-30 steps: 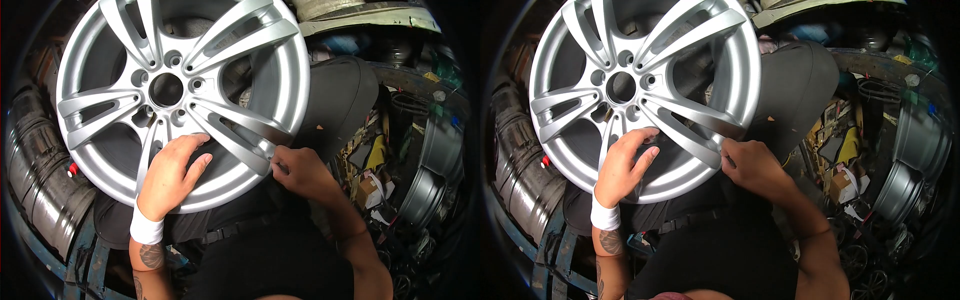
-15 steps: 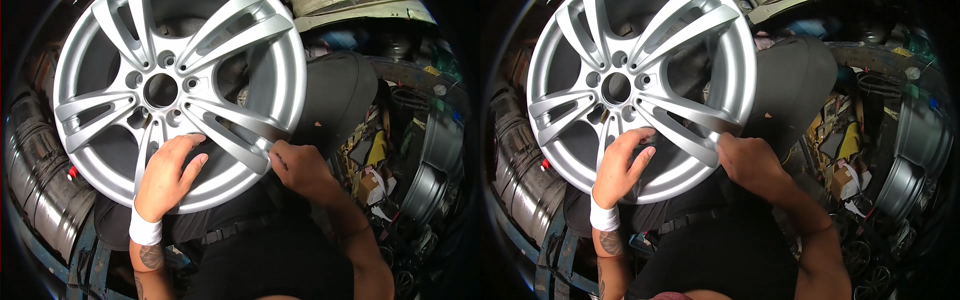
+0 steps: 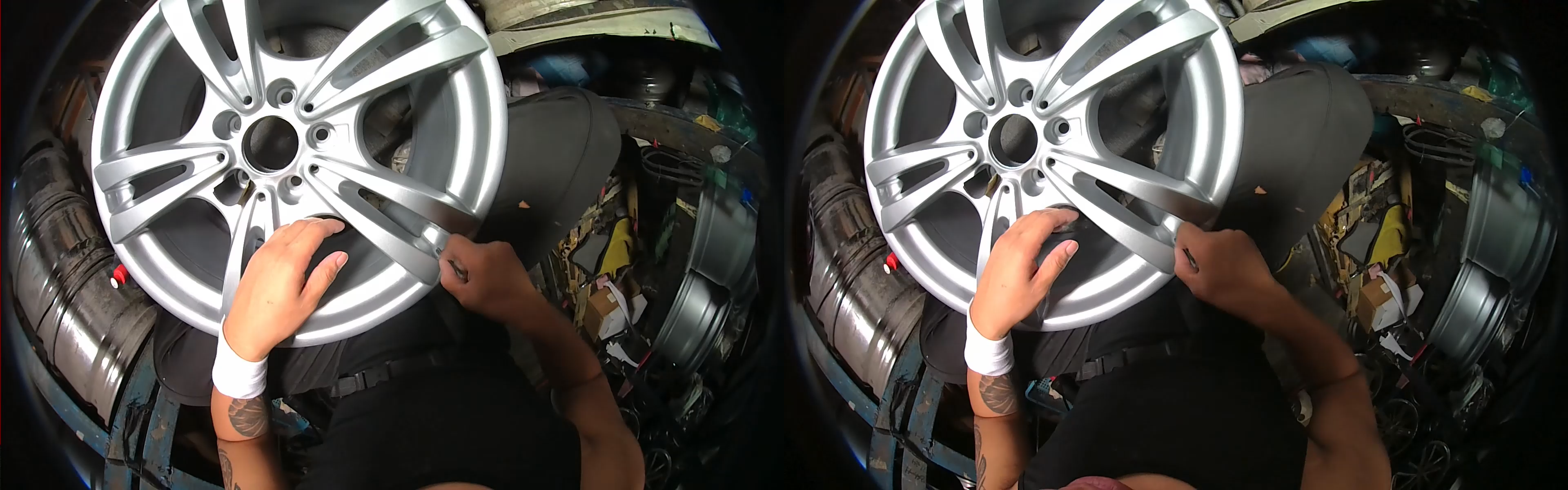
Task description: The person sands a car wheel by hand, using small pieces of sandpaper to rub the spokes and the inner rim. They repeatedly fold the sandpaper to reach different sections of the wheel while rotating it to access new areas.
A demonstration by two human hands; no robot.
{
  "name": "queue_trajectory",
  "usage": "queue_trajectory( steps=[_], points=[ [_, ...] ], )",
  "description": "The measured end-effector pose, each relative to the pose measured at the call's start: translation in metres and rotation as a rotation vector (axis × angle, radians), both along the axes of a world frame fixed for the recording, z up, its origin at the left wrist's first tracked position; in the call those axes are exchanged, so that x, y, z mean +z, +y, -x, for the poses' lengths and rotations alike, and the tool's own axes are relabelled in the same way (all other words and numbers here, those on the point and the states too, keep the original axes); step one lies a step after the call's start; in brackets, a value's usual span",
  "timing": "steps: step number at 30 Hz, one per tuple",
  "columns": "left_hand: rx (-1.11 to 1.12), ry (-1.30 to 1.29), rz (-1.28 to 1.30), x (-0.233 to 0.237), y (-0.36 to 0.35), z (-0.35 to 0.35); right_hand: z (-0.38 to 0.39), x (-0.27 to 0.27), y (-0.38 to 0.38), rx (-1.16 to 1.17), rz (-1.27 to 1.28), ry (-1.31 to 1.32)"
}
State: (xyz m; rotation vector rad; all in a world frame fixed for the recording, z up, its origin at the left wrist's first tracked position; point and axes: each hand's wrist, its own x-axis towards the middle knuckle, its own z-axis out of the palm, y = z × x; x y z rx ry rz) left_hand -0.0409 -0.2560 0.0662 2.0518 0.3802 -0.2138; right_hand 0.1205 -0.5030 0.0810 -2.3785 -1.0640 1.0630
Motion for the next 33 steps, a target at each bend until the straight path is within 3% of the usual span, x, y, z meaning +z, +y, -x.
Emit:
queue_trajectory(
  steps=[7, 10, 19, 33],
  points=[
    [0.001, -0.007, 0.013, 0.000, 0.001, -0.001, 0.001, 0.005, 0.004, -0.122, 0.030, 0.106],
    [0.004, -0.017, -0.001, 0.000, 0.000, -0.001, 0.008, -0.008, 0.003, -0.135, -0.038, 0.029],
    [-0.024, -0.016, -0.009, 0.001, -0.001, -0.001, 0.000, 0.004, 0.004, 0.024, 0.052, -0.015],
    [-0.043, -0.032, -0.022, 0.001, -0.002, 0.000, 0.002, 0.002, 0.004, -0.015, 0.039, -0.014]
  ],
)
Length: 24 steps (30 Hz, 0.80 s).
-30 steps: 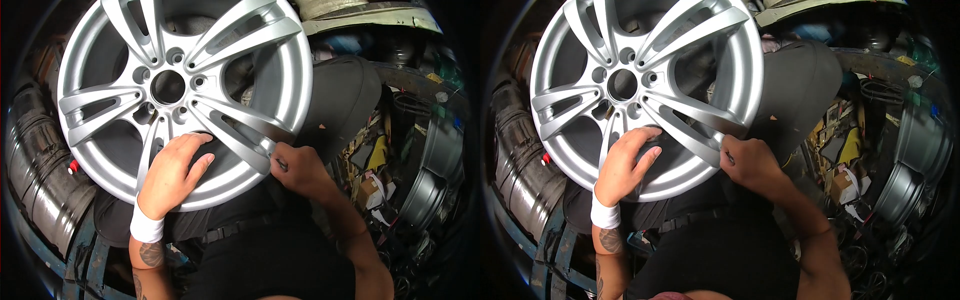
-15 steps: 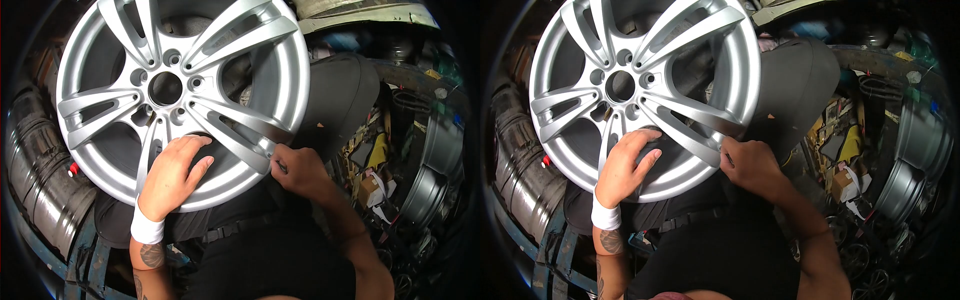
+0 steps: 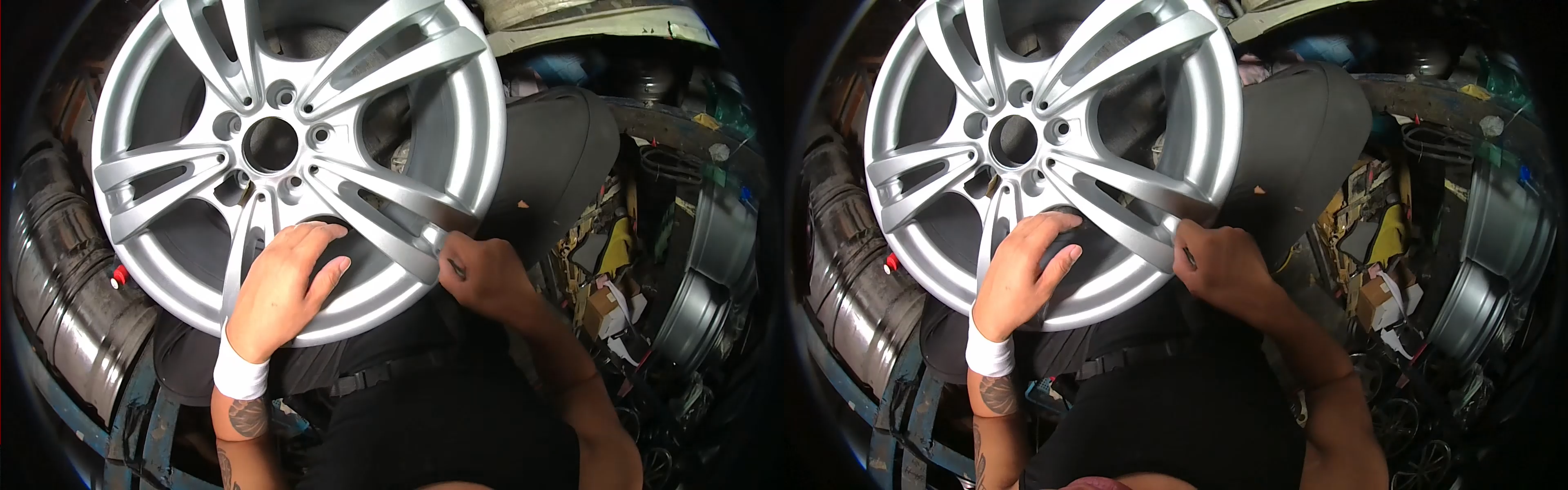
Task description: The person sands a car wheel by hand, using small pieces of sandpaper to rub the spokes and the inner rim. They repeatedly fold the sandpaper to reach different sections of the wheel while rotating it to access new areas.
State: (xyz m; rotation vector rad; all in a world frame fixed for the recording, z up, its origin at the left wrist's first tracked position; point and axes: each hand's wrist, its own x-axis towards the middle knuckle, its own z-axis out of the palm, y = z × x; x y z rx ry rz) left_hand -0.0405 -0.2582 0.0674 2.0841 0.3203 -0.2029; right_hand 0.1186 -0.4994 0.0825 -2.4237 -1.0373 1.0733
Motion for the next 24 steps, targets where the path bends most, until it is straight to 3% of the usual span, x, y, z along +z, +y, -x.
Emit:
queue_trajectory(
  steps=[4, 7, 10, 13, 16, 19, 21, 24],
  points=[
    [0.001, -0.028, -0.035, -0.001, -0.002, 0.000, 0.002, 0.013, 0.008, -0.193, -0.087, 0.001],
    [-0.013, -0.004, -0.012, 0.000, 0.000, 0.000, 0.005, 0.001, 0.001, 0.021, 0.031, -0.002],
    [-0.004, -0.033, -0.032, -0.001, -0.001, 0.000, 0.001, 0.003, 0.005, -0.120, -0.084, -0.028],
    [-0.006, -0.010, -0.006, 0.001, -0.001, -0.001, 0.002, 0.000, 0.000, 0.028, 0.036, 0.008],
    [-0.026, -0.001, -0.001, 0.000, -0.001, -0.001, -0.002, 0.003, 0.007, -0.108, -0.091, 0.009],
    [-0.019, -0.013, 0.114, -0.003, -0.004, -0.001, -0.005, 0.004, 0.004, 0.005, 0.044, 0.078],
    [0.028, 0.005, 0.250, -0.006, -0.011, 0.001, -0.008, 0.027, 0.011, -0.099, 0.000, 0.136],
    [0.102, -0.006, 0.469, -0.009, -0.023, -0.002, 0.002, 0.021, 0.012, -0.215, -0.277, 0.159]
  ],
)
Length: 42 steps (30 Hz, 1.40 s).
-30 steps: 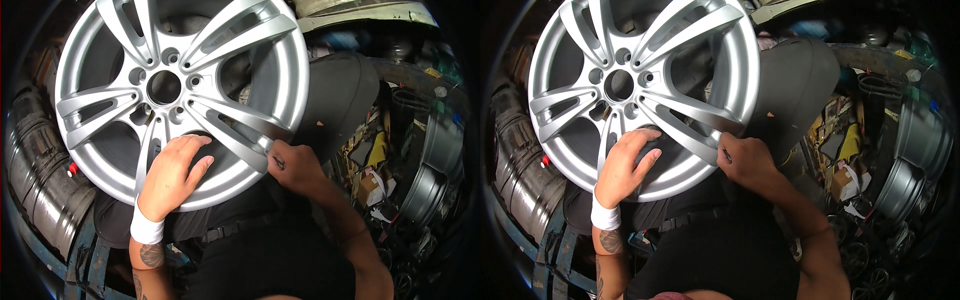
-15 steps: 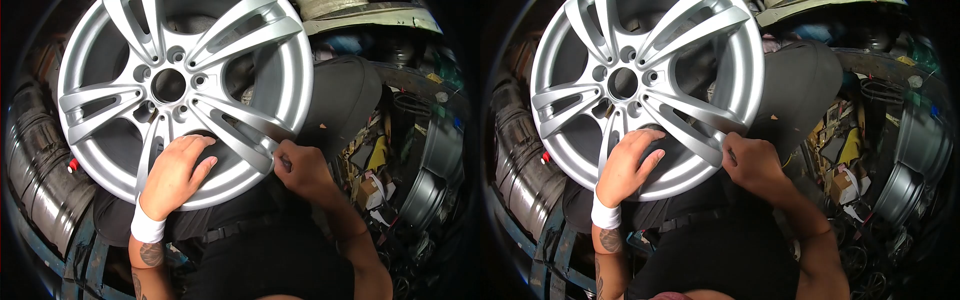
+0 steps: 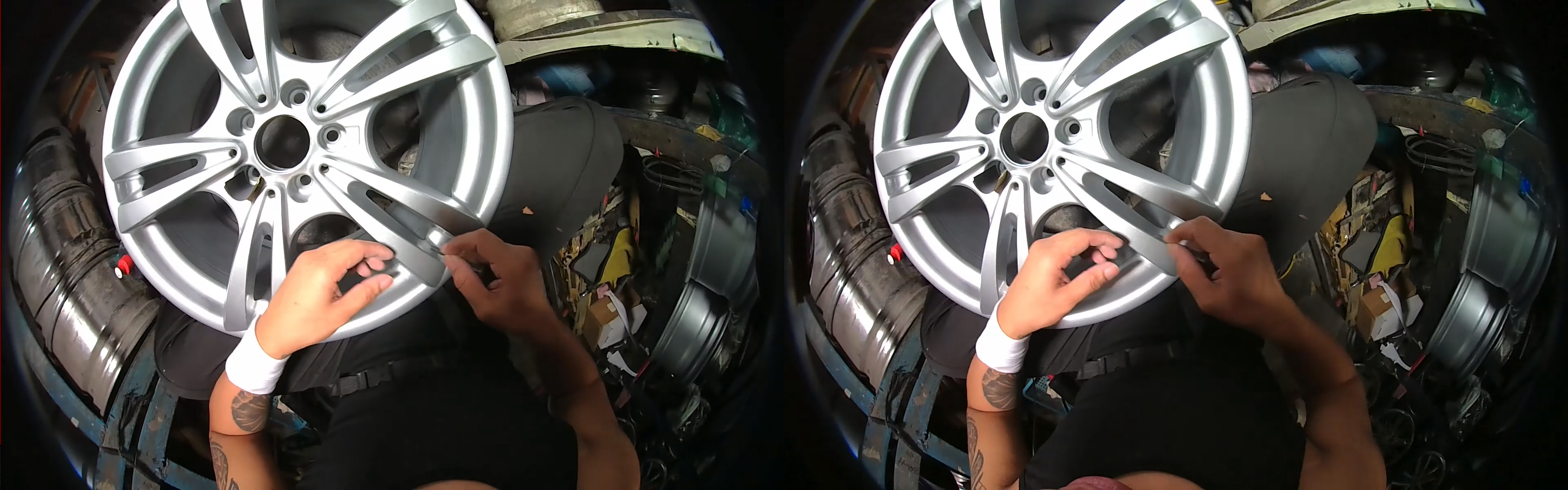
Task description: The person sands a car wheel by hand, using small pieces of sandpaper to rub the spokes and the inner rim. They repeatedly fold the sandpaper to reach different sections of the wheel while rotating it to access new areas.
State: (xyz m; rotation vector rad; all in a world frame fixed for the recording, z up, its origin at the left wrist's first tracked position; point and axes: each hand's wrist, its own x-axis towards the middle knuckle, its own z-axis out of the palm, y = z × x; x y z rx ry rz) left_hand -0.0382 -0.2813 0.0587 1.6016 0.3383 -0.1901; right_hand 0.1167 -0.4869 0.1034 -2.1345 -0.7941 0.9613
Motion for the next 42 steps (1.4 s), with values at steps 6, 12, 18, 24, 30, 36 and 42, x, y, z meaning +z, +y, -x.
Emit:
queue_trajectory(
  steps=[6, 12, 18, 24, 30, 36, 42],
  points=[
    [0.152, 0.047, 0.380, -0.014, -0.011, 0.006, 0.034, -0.023, 0.010, -0.045, -0.220, 0.161],
    [0.169, -0.081, 0.055, -0.006, -0.012, 0.005, 0.037, -0.034, 0.006, -0.122, -0.248, 0.542],
    [0.227, -0.042, 0.134, -0.007, -0.015, 0.008, 0.034, -0.037, 0.012, -0.234, -0.292, 0.832],
    [0.274, 0.071, 0.468, -0.012, -0.017, 0.010, 0.053, -0.045, 0.013, -0.166, -0.476, 0.228],
    [0.231, 0.124, 0.576, -0.007, -0.020, 0.017, 0.039, -0.051, 0.001, 0.240, -0.628, -0.287],
    [0.174, 0.167, 0.581, -0.004, -0.041, 0.018, 0.029, -0.040, -0.034, 0.387, -0.561, -0.413],
    [0.215, 0.204, 0.633, -0.011, -0.048, 0.018, 0.028, -0.031, -0.036, 0.371, -0.418, -0.361]
  ],
)
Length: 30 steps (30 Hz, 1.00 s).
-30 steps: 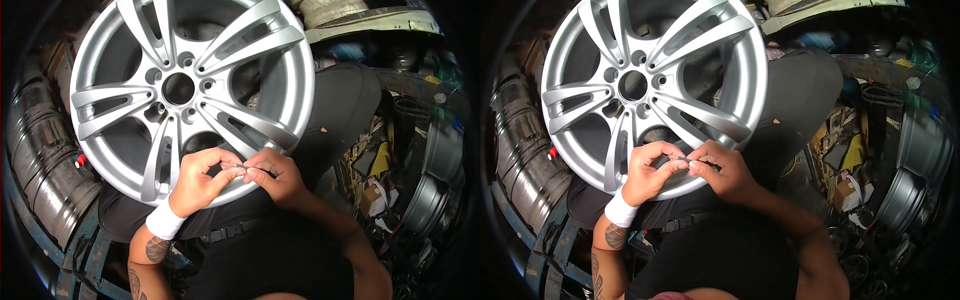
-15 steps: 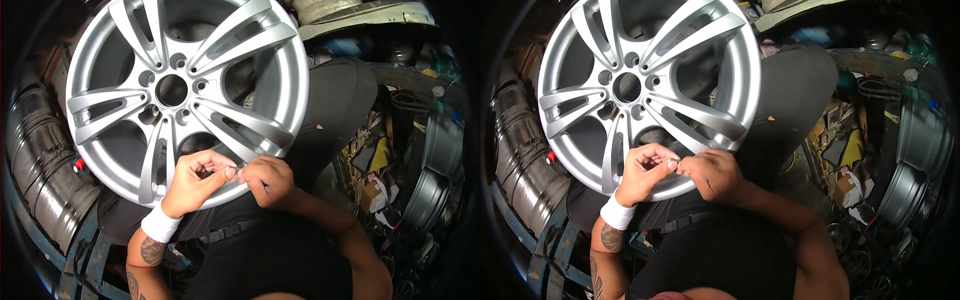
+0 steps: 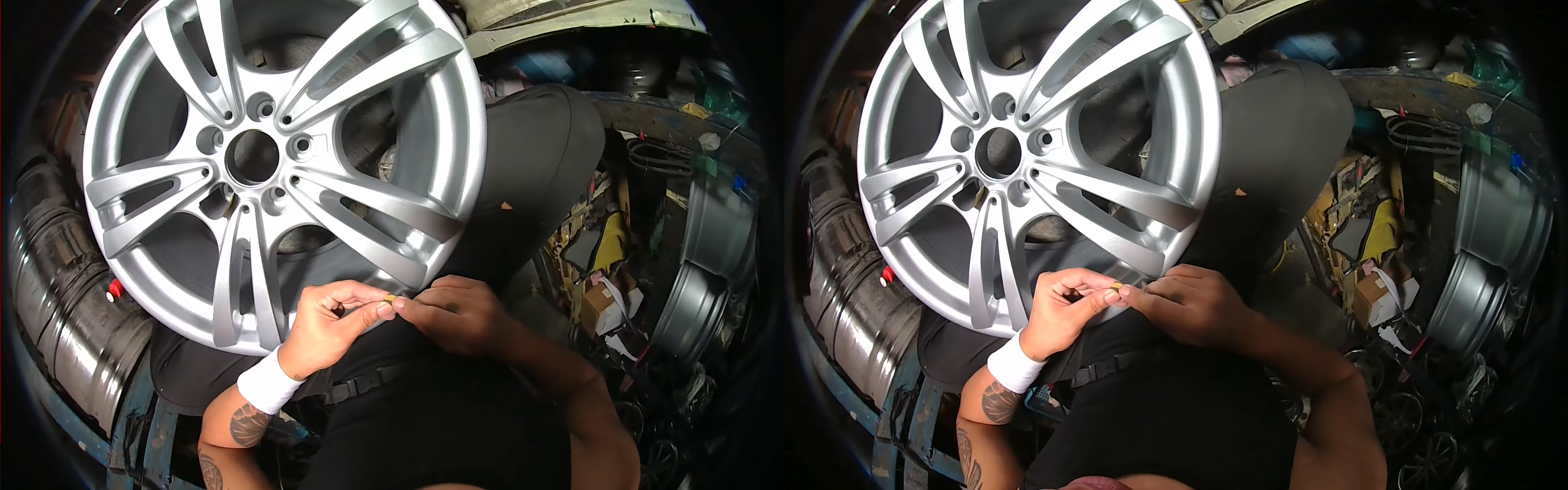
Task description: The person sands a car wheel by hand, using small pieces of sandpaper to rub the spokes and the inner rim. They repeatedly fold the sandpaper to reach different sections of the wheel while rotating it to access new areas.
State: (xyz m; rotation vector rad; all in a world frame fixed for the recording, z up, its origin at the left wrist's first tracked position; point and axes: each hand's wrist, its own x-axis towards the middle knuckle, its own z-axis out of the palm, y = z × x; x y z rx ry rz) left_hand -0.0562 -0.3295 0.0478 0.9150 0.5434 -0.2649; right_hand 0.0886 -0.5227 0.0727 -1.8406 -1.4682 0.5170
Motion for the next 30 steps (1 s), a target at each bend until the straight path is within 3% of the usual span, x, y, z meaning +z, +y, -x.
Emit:
queue_trajectory(
  steps=[3, 6, 9, 13, 30],
  points=[
    [0.022, -0.012, 0.000, -0.010, 0.000, 0.006, 0.007, -0.005, 0.000, -0.049, 0.051, 0.137],
    [-0.049, 0.008, -0.076, -0.004, 0.001, 0.001, -0.005, 0.010, 0.002, -0.140, 0.165, 0.451],
    [-0.057, -0.078, -0.230, 0.002, -0.001, -0.009, -0.025, 0.020, 0.006, -0.298, 0.326, 0.303],
    [-0.272, -0.116, -0.456, 0.000, 0.005, -0.009, -0.028, 0.017, 0.006, -0.251, 0.462, 0.061],
    [-0.246, -0.193, -0.641, 0.003, 0.019, -0.005, -0.025, 0.019, 0.029, -0.231, 0.631, 0.062]
  ],
)
